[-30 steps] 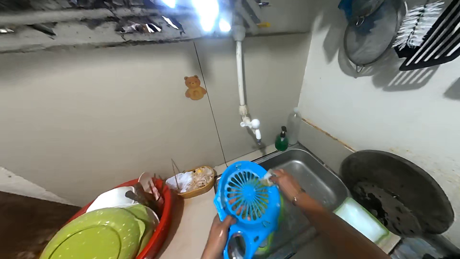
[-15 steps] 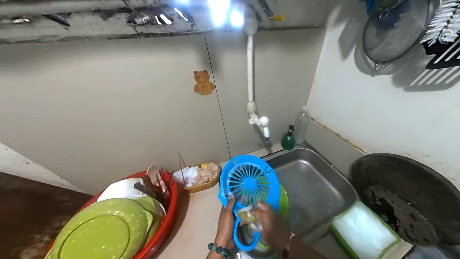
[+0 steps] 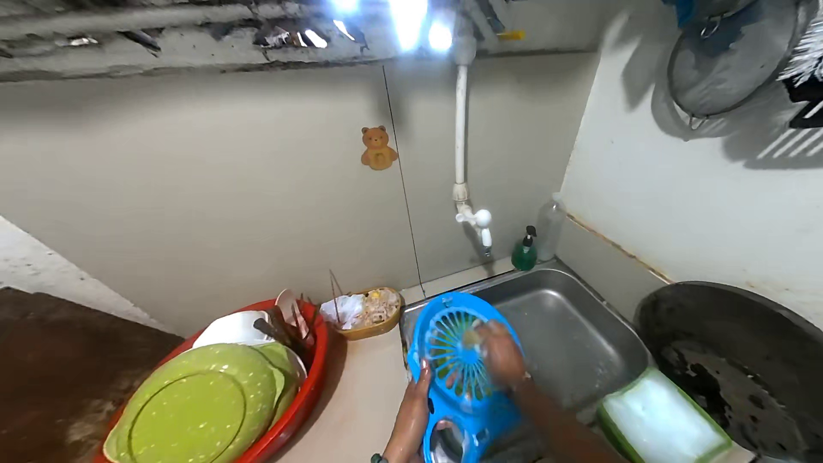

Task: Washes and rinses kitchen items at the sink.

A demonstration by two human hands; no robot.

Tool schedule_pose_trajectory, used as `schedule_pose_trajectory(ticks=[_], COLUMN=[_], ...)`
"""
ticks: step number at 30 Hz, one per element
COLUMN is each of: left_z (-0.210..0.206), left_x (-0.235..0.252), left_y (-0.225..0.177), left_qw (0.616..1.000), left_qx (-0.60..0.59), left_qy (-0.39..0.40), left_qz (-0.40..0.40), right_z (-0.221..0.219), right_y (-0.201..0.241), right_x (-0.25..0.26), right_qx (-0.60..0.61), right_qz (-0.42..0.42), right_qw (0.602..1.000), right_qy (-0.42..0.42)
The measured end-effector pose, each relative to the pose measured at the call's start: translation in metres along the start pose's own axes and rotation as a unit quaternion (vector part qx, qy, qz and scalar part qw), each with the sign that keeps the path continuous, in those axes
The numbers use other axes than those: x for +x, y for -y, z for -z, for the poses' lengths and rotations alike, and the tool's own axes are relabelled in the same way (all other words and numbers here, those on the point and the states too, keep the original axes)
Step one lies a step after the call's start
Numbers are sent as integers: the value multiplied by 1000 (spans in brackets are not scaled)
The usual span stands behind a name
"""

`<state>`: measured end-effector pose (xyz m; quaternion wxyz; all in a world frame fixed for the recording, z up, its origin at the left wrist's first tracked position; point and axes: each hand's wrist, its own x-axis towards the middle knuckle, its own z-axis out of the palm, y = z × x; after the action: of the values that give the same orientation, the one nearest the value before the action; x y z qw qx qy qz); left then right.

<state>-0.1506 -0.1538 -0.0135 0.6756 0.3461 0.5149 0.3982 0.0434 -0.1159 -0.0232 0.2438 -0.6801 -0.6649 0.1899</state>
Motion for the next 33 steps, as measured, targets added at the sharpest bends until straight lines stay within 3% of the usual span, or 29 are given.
schedule_pose_trajectory(ticks=[1,3,6,10,14,17,18,20,21,23,25,28,31,33], left_z=[-1,-4,-13,1,13,-3,-7,-10,-7,7,16,21,12,4], left_x=[-3,0,11,34,47,39,37,39,42,46,49,43,42,37], left_y=[3,9,3,-13,-21,-24,-25,-25,-22,-19,-20,-35,-38,-36], left_qw=[1000,998,994,980,982,976,978,988,993,988,943,883,906,917], left_qx=[11,0,-98,-198,-163,-202,-191,-106,-40,105,246,314,207,166], left_qy=[18,51,44,-24,-98,-53,-48,-98,-112,-66,-29,19,80,116], left_qz=[13,22,11,-9,4,57,70,50,14,-87,-223,-349,-362,-343], right_z=[6,9,-5,-2,-17,-30,-28,-3,17,62,104,139,137,126], right_y=[0,21,80,112,87,61,52,44,42,46,53,46,36,34], right_x=[13,24,-5,-52,-92,-81,-71,-52,-43,-27,-12,16,41,54], right_qx=[7,55,128,36,-41,-133,-141,-109,-95,-65,-38,-34,-57,-45], right_qz=[-57,-82,-33,25,197,323,365,425,436,410,351,339,338,239], right_qw=[998,995,989,984,977,927,903,882,884,909,935,940,912,909], right_qy=[-7,-10,63,175,64,-134,-178,-171,-138,-28,46,-23,-223,-340])
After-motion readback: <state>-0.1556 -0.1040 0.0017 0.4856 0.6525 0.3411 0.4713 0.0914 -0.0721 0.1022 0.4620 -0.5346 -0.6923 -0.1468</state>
